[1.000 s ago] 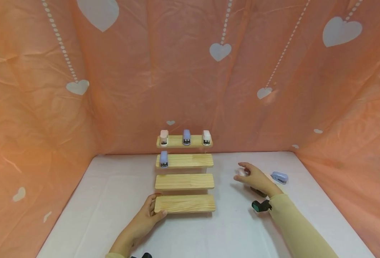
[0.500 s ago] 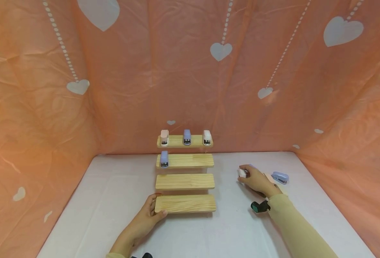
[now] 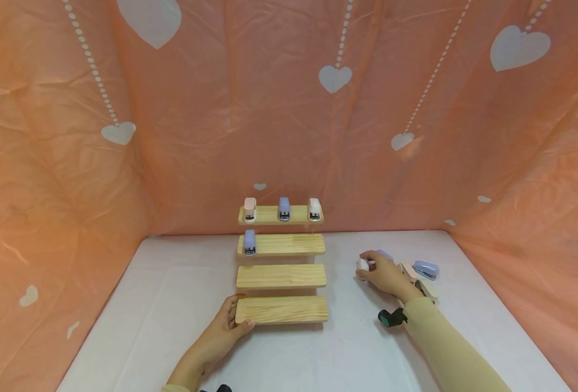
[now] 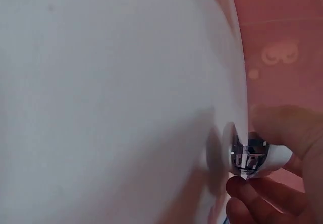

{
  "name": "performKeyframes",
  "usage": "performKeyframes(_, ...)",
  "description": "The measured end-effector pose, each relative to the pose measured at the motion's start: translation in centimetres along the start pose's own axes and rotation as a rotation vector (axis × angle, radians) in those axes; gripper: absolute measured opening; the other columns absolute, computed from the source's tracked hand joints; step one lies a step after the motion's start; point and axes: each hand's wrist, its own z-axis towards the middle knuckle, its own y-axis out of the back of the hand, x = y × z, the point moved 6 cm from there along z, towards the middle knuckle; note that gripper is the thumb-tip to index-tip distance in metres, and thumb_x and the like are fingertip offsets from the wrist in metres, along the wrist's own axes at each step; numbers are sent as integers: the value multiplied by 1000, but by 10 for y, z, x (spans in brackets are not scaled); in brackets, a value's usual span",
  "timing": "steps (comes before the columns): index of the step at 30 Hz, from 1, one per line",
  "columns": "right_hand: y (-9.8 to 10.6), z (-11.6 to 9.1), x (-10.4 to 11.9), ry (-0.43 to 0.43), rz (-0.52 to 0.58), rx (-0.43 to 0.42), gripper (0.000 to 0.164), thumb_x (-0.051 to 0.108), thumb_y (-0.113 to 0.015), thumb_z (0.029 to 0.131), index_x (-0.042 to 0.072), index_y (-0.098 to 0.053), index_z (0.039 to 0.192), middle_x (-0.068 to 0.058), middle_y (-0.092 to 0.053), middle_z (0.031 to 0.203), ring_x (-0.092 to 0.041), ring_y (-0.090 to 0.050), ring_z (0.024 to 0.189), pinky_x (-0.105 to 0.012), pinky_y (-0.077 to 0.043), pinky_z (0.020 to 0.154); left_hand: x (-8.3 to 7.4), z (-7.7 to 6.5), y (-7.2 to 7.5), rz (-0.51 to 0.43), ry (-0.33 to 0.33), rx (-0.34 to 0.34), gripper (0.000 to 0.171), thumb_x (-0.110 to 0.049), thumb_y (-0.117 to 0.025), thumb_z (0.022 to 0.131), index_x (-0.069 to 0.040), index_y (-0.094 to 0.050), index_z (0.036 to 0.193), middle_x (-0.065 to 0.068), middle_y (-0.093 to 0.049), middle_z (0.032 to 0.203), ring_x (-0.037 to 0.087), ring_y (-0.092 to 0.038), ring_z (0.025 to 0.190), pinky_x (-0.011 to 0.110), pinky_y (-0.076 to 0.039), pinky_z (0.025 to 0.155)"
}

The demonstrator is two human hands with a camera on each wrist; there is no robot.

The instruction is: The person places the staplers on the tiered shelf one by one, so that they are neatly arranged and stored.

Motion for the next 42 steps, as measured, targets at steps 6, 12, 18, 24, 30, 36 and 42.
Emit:
performKeyframes(6,3,-5,17,48,-9,-48,55,30,-72,88,7,-52,134,-13,-58,124,-26,-59,105,-45,-52,87,-1,0,0,-1,-1,-5,71,-26,-68,91,-13,-24,145,27,-22,154,40,-36,135,45,-37,106)
performKeyframes(12,12,-13,44,144,31,-129,55,29,-73,87,7,-53,133,-11,-58,126,-26,-60,102,-44,-53,85,-3,-1,-1,-23,-4,-7,69,-23,-68,91,-12,-24,144,26,-24,153,40,-38,133,45,-39,106)
performKeyframes(18,21,-23,74,272,65,-215,54,30,-76,85,9,-54,130,-9,-59,119,-22,-62,92,-40,-54,77,-3,0,-1,-28,10,-20,71,-23,-68,90,-11,-24,145,26,-23,154,41,-35,135,46,-36,107)
performKeyframes(24,26,-33,101,390,100,-282,50,24,-77,84,10,-56,128,-9,-59,116,-23,-63,92,-44,-55,79,-4,0,0,-12,-8,-12,70,-22,-68,91,-9,-23,144,29,-26,151,42,-39,132,45,-38,106)
performKeyframes(30,27,-41,125,523,133,-334,50,16,-78,83,8,-56,127,-8,-58,116,-21,-62,93,-38,-55,79,-3,0,-1,-18,-15,-1,70,-21,-67,92,-10,-23,144,28,-26,151,40,-40,132,42,-40,105)
performKeyframes(36,20,-45,147,605,145,-342,51,18,-78,84,9,-55,129,-5,-57,118,-19,-59,93,-38,-55,79,-3,0,0,-20,-16,-12,69,-21,-67,91,-11,-24,145,28,-26,152,40,-38,133,42,-39,105)
performKeyframes(42,6,-40,169,642,190,-314,51,16,-78,84,7,-55,129,-5,-57,119,-17,-58,96,-39,-54,81,-3,-1,-1,-28,-13,-10,70,-20,-67,91,-11,-24,145,28,-25,152,40,-37,134,41,-39,105)
